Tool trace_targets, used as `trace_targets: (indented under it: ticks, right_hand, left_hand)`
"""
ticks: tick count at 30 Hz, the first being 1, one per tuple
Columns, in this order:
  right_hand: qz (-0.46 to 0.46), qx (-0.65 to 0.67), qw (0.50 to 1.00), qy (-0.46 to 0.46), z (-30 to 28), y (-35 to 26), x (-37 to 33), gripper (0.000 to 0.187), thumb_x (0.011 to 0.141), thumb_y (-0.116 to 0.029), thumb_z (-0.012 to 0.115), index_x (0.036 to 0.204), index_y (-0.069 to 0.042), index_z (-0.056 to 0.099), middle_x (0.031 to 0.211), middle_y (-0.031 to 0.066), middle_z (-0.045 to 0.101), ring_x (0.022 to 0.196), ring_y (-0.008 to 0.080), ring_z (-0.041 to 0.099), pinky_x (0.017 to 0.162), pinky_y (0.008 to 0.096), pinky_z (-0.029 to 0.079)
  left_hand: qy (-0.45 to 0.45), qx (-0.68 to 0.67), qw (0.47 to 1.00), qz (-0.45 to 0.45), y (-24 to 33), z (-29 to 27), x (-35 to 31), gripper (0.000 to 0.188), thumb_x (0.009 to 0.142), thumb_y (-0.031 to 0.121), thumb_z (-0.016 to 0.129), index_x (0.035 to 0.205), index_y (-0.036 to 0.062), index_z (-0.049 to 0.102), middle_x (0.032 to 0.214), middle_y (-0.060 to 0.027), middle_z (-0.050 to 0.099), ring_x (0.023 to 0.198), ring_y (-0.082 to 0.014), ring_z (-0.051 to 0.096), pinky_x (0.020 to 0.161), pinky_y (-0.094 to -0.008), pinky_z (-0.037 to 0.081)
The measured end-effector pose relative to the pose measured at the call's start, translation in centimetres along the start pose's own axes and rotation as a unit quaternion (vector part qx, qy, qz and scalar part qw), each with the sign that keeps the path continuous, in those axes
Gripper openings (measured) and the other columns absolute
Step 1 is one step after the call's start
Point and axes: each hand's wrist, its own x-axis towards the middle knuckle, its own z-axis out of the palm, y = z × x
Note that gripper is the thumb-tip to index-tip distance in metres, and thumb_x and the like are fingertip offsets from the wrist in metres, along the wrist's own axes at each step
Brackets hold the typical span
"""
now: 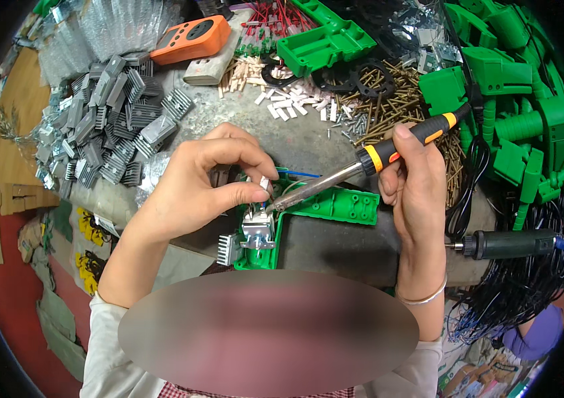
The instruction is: Assembling an electric hand tool, including soldering wires and screwing the casing together.
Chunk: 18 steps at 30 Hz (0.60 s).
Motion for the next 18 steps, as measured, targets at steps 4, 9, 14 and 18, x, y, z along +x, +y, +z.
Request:
trace_targets:
  ticks: [4, 9, 14, 18]
  right_hand:
    - [-0.003, 0.002, 1.0, 0.001, -0.1, 0.18, -0.02, 0.027, 0.098, -0.03, 0.058, 0.088, -0.006, 0.052, 0.054, -0.0007, 0.045, 0.041, 0.0062, 0.039, 0.036, 0.0224, 0.028]
    - [-0.011, 0.003, 1.0, 0.007, -0.07, 0.16, -0.02, 0.026, 0.098, -0.029, 0.058, 0.09, -0.005, 0.053, 0.054, -0.001, 0.044, 0.04, 0.0062, 0.038, 0.036, 0.0223, 0.027]
    - [-0.017, 0.035, 0.999, 0.03, -0.72, -0.25, 0.18, 0.024, 0.099, -0.026, 0.054, 0.089, -0.005, 0.056, 0.053, -0.002, 0.044, 0.039, 0.0057, 0.034, 0.036, 0.0222, 0.024]
    - [-0.012, 0.038, 0.999, 0.014, -0.69, -0.32, 0.1, 0.024, 0.098, -0.027, 0.055, 0.089, -0.004, 0.055, 0.053, -0.0016, 0.044, 0.039, 0.0058, 0.035, 0.036, 0.0223, 0.024]
  left_hand:
    - [-0.001, 0.0, 1.0, -0.007, 0.06, -0.02, 0.03, 0.024, 0.073, 0.002, 0.078, 0.097, 0.002, 0.073, 0.094, -0.0045, 0.063, 0.092, -0.0162, 0.059, 0.082, -0.0289, 0.049]
    - [-0.011, 0.016, 1.0, 0.005, -0.14, -0.05, 0.13, 0.028, 0.072, 0.0, 0.076, 0.1, 0.0029, 0.074, 0.091, -0.005, 0.065, 0.092, -0.0175, 0.058, 0.081, -0.0301, 0.048]
    - [-0.006, 0.029, 0.999, 0.03, -0.16, 0.16, 0.19, 0.037, 0.07, -0.002, 0.075, 0.106, 0.0047, 0.074, 0.087, -0.0048, 0.068, 0.091, -0.0184, 0.057, 0.082, -0.0312, 0.049]
    - [0.002, 0.03, 0.999, 0.039, -0.21, 0.26, 0.23, 0.04, 0.07, -0.003, 0.075, 0.11, 0.0058, 0.073, 0.082, -0.0034, 0.069, 0.091, -0.018, 0.057, 0.082, -0.0314, 0.049]
